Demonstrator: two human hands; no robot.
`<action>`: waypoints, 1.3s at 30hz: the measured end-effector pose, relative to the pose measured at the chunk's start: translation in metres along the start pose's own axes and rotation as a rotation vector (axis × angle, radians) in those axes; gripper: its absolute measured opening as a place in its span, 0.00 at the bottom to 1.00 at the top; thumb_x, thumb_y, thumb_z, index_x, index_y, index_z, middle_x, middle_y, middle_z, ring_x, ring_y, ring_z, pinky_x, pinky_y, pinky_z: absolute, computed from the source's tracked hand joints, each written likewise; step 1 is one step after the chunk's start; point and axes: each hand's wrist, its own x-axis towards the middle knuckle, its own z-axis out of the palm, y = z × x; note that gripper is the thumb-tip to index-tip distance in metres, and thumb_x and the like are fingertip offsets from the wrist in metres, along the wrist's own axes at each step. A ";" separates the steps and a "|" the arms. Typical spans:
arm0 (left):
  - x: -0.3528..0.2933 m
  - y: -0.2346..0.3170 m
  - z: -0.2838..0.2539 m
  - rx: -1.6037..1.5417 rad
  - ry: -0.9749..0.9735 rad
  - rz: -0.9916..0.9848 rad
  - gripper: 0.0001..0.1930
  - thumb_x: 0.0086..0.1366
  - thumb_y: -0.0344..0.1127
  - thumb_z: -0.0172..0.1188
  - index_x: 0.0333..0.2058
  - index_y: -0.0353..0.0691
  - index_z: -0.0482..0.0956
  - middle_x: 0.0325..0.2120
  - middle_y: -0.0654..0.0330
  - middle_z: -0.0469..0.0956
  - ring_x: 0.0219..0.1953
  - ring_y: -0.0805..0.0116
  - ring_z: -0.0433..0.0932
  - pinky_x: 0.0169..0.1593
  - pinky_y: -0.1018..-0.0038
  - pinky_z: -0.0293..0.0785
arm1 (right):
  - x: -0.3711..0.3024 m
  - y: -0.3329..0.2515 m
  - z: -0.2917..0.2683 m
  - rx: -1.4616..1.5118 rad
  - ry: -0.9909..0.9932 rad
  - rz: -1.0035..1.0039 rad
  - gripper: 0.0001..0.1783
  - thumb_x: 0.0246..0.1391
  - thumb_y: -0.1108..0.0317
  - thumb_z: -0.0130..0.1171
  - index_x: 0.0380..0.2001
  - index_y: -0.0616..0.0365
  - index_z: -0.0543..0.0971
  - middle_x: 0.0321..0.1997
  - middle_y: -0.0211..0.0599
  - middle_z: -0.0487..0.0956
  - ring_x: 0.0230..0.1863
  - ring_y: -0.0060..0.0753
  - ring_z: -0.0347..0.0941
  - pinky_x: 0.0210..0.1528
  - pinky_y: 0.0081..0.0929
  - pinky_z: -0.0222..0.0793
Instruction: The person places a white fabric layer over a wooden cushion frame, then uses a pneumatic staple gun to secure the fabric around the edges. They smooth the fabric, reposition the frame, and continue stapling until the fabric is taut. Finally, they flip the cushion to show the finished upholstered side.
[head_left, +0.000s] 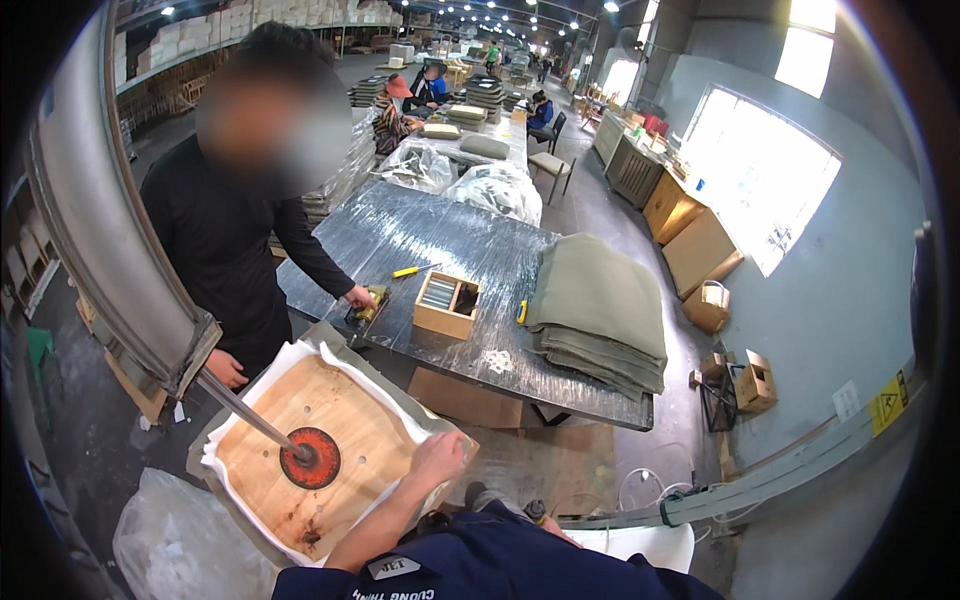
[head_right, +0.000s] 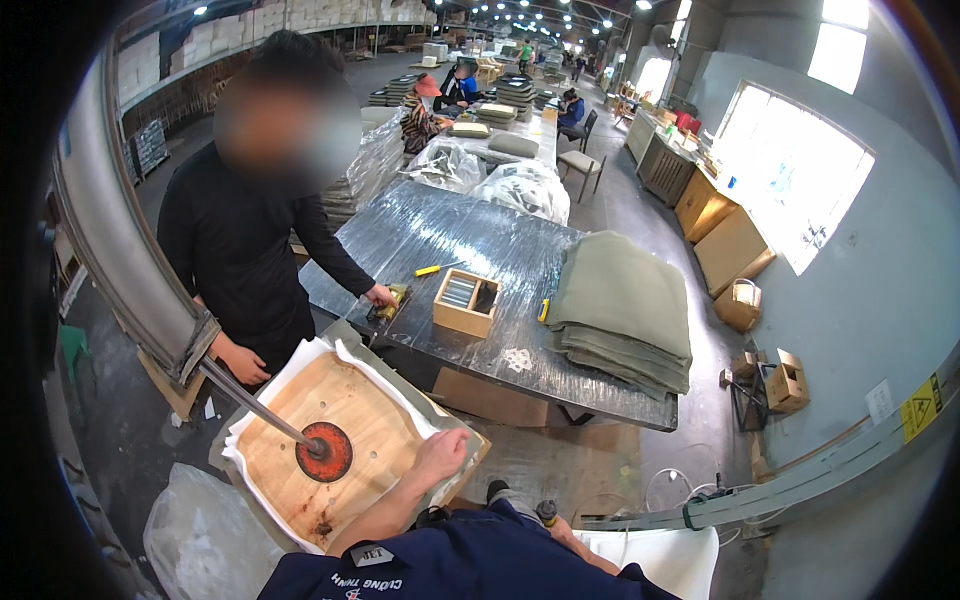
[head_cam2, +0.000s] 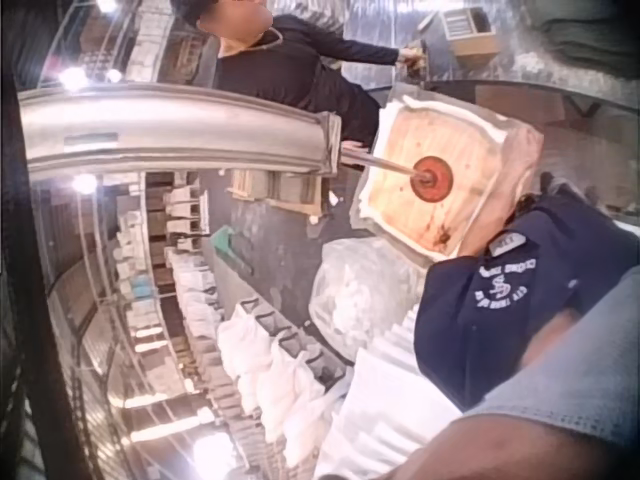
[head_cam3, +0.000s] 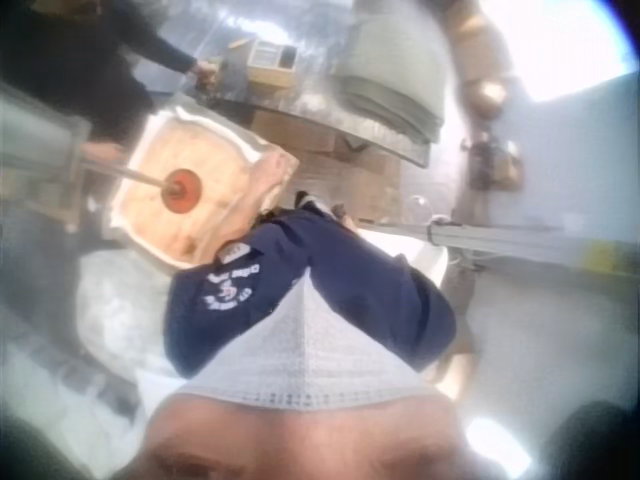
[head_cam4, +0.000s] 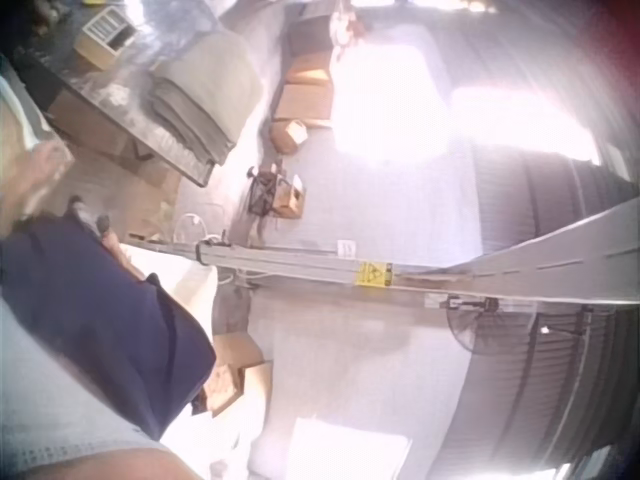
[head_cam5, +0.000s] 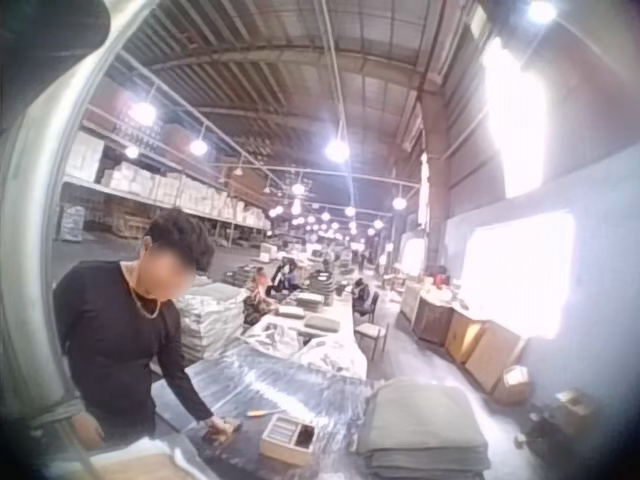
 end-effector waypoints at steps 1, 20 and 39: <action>-0.004 -0.008 0.002 0.195 0.028 0.021 0.17 0.62 0.45 0.60 0.43 0.39 0.83 0.38 0.49 0.82 0.41 0.49 0.82 0.47 0.55 0.76 | 0.002 0.007 -0.001 0.006 0.001 -0.027 0.22 0.49 0.61 0.68 0.48 0.58 0.81 0.40 0.42 0.85 0.46 0.39 0.80 0.49 0.34 0.73; 0.005 -0.047 0.027 0.179 -0.002 -0.086 0.13 0.67 0.39 0.55 0.30 0.35 0.81 0.29 0.49 0.82 0.36 0.50 0.82 0.43 0.55 0.78 | 0.010 -0.006 -0.013 -0.116 -0.110 0.092 0.24 0.50 0.59 0.68 0.50 0.58 0.80 0.43 0.45 0.85 0.49 0.43 0.80 0.52 0.36 0.72; -0.317 -0.033 -0.114 -0.401 1.393 -0.557 0.13 0.74 0.40 0.54 0.39 0.36 0.80 0.28 0.65 0.77 0.33 0.75 0.74 0.39 0.74 0.71 | 0.136 -0.156 0.053 -0.511 -0.408 -0.155 0.26 0.51 0.58 0.67 0.51 0.59 0.79 0.44 0.47 0.84 0.51 0.47 0.80 0.53 0.39 0.72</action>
